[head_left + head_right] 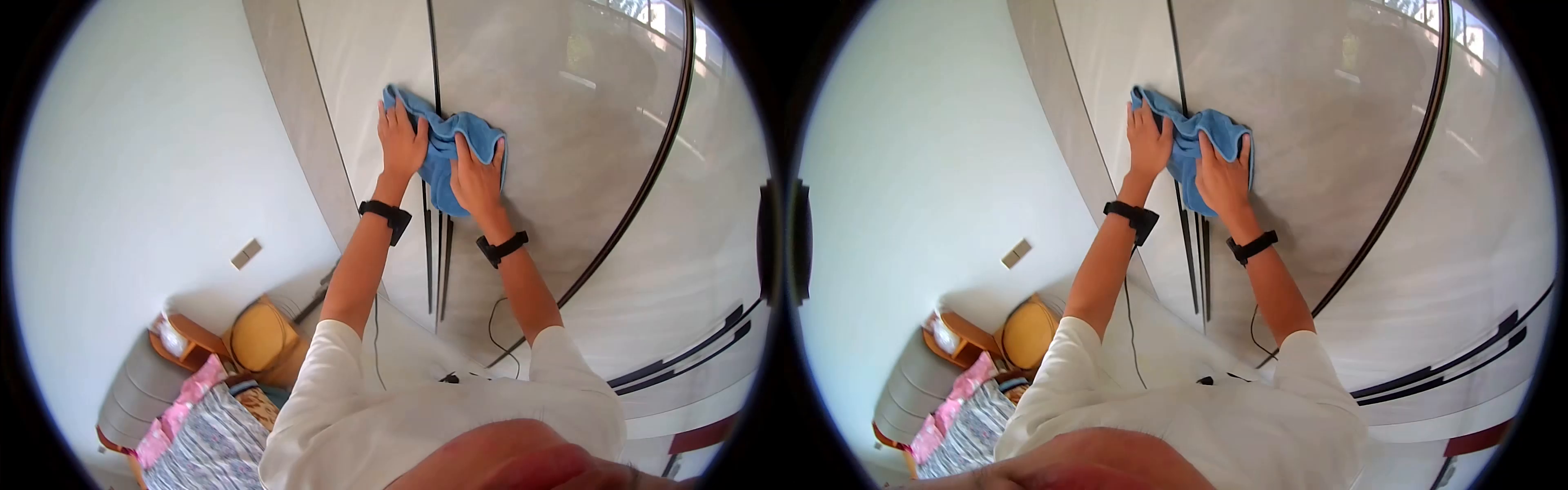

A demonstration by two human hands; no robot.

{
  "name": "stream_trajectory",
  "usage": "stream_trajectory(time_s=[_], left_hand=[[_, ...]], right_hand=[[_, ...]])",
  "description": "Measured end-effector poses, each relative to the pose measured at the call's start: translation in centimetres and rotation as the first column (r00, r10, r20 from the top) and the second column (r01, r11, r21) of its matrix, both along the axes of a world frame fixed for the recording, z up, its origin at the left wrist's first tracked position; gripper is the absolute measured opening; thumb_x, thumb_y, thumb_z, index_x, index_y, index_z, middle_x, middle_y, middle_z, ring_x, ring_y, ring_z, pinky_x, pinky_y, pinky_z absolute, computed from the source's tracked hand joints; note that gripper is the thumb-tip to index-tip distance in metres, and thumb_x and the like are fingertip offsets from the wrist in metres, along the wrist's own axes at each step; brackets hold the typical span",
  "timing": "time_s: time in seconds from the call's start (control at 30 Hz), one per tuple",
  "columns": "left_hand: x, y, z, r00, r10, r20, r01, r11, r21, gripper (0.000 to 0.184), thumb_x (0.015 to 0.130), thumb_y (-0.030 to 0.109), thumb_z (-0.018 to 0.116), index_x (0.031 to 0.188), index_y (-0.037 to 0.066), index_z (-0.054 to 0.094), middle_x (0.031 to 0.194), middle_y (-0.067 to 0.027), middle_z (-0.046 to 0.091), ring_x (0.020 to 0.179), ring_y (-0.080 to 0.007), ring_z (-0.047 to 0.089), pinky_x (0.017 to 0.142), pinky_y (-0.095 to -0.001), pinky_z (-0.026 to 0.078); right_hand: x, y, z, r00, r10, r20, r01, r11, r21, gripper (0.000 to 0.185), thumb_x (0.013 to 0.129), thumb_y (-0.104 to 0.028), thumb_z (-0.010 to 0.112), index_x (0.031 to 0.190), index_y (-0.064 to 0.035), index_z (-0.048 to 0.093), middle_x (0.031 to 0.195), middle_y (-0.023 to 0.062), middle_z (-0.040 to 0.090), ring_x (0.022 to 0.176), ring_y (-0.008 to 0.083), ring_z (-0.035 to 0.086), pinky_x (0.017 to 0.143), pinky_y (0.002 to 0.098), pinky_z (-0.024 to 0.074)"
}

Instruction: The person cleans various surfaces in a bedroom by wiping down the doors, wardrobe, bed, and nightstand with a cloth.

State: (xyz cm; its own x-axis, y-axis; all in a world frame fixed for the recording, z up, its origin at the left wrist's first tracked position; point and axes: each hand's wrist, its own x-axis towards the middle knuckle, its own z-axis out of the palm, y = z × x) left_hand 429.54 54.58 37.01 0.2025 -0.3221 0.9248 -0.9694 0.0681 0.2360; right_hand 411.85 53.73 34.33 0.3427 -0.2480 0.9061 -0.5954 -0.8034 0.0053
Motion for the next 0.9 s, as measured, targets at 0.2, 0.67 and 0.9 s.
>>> stream_trajectory(time_s=[0.2, 0.67, 0.9], left_hand=[[-1.0, 0.6, 2.7, 0.976, -0.2, -0.083, 0.192, 0.976, -0.098, 0.022, 0.084, 0.012, 0.061, 0.1, -0.001, 0.052, 0.096, -0.0218, 0.054, 0.083, -0.0422, 0.056, 0.071, -0.0453, 0.047], [-1.0, 1.2, -21.5, 0.926, -0.171, -0.337, 0.253, 0.943, 0.217, 0.019, 0.072, 0.009, 0.065, 0.089, 0.002, 0.059, 0.076, -0.0169, 0.058, 0.072, -0.0364, 0.055, 0.068, -0.0436, 0.042], [0.1, 1.9, -22.8, 0.96, -0.164, -0.227, 0.223, 0.939, 0.262, 0.021, 0.071, 0.014, 0.07, 0.08, 0.003, 0.054, 0.075, -0.0166, 0.055, 0.072, -0.0385, 0.052, 0.064, -0.0439, 0.039]], right_hand=[[1.5, -0.8, -1.1, 0.99, -0.045, 0.135, 0.06, 0.992, -0.11, 0.038, 0.083, -0.014, 0.06, 0.12, -0.0052, 0.059, 0.119, 0.0122, 0.061, 0.111, 0.0319, 0.055, 0.107, 0.0555, 0.0288], [-0.2, 0.8, -17.9, 0.99, 0.136, -0.029, -0.121, 0.945, 0.305, 0.047, 0.077, 0.002, 0.057, 0.123, -0.0064, 0.055, 0.118, 0.0201, 0.055, 0.104, 0.039, 0.056, 0.085, 0.0442, 0.0491], [-2.3, 1.0, -19.1, 0.956, 0.291, 0.037, -0.265, 0.802, 0.535, 0.043, 0.083, 0.001, 0.053, 0.125, -0.0066, 0.053, 0.12, 0.0179, 0.057, 0.096, 0.0368, 0.061, 0.079, 0.0401, 0.0522]])
